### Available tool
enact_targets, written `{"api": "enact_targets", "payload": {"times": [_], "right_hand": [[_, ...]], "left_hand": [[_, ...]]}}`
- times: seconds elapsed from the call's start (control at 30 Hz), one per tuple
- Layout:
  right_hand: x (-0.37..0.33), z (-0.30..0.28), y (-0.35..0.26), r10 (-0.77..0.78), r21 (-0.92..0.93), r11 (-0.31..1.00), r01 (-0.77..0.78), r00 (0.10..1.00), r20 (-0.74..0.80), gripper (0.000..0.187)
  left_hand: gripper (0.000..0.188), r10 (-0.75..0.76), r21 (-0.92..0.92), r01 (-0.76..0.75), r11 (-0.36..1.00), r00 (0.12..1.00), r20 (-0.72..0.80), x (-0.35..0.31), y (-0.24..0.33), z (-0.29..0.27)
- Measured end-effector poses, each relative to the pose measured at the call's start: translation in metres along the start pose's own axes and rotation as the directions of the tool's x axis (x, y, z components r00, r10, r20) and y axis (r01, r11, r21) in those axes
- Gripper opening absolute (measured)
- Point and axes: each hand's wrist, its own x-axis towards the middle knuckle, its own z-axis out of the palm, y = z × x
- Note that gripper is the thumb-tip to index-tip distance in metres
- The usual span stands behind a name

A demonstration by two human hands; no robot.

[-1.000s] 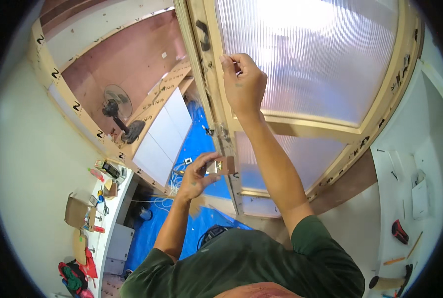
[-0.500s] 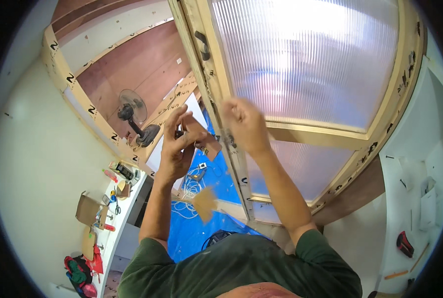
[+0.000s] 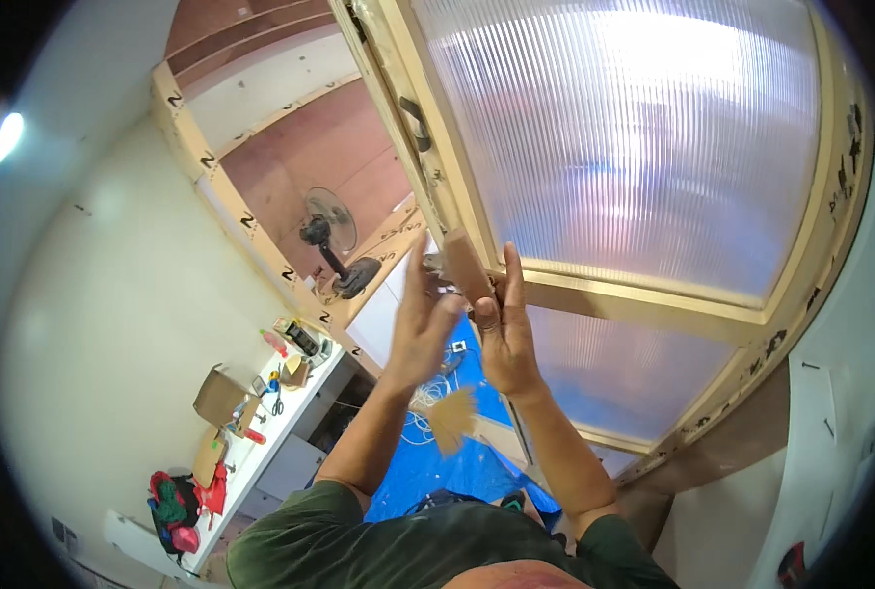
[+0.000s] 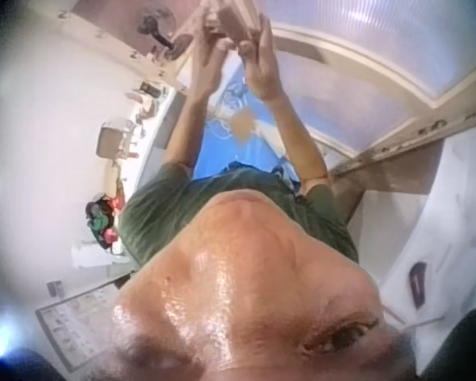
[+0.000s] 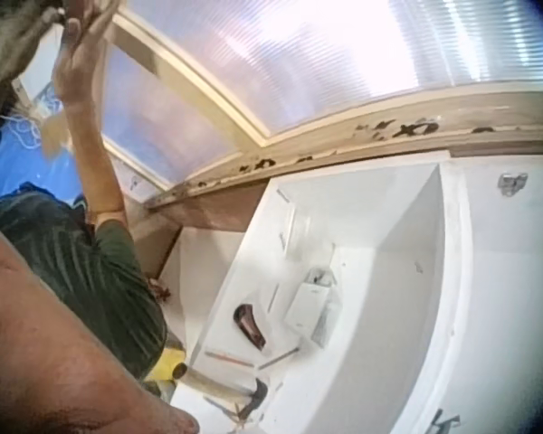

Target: The person installs a locking mechanism onto a wooden door frame, holding a level against the frame to align components and threading wire through a pre-drilled hole.

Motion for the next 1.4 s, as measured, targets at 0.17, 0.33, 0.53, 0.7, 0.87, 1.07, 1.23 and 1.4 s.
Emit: {"api": "enact_targets", "payload": {"times": [0.17,0.33,0.53,0.7,0.87,1.07,1.23,1.4], "right_hand": [[0.005,0.000,0.013,-0.073,-0.046,0.996,0.073,0.997,-0.016,0.085],[0.016,-0.021,-0.020,-0.145,-0.191,0.970,0.147,0.989,0.023,0.064],[0.029,-0.077,-0.034,-0.374,-0.859,0.393,0.329,0.910,0.177,0.038],[0.024,-0.086,-0.016,-0.287,-0.908,0.230,0.349,0.916,0.279,0.031],[0.022,-0.094,-0.005,-0.268,-0.922,0.064,0.383,0.896,0.354,0.026],[0.021,-0.094,-0.004,-0.316,-0.918,0.015,0.397,0.873,0.373,0.021],[0.021,-0.094,0.004,-0.339,-0.914,0.048,0.402,0.868,0.364,0.024],[0.024,-0.095,0.006,-0.332,-0.922,0.026,0.386,0.873,0.357,0.025]], "left_hand": [[0.079,-0.087,0.029,0.091,0.995,0.988,-0.128,0.005,0.010,0.029],[0.076,0.006,0.137,0.020,0.990,0.983,-0.185,0.015,0.006,0.033],[0.083,0.396,0.524,-0.217,0.824,0.881,-0.258,0.074,0.008,0.012],[0.083,0.578,0.712,-0.270,0.649,0.783,-0.230,0.110,0.010,0.019],[0.078,0.583,0.741,-0.271,0.614,0.789,-0.194,0.124,0.003,0.017],[0.077,0.642,0.751,-0.339,0.567,0.753,-0.145,0.143,0.017,0.020],[0.067,0.679,0.841,-0.365,0.399,0.734,-0.004,0.155,0.013,0.012],[0.058,0.701,0.889,-0.233,0.394,0.702,-0.127,0.151,0.014,0.032]]}}
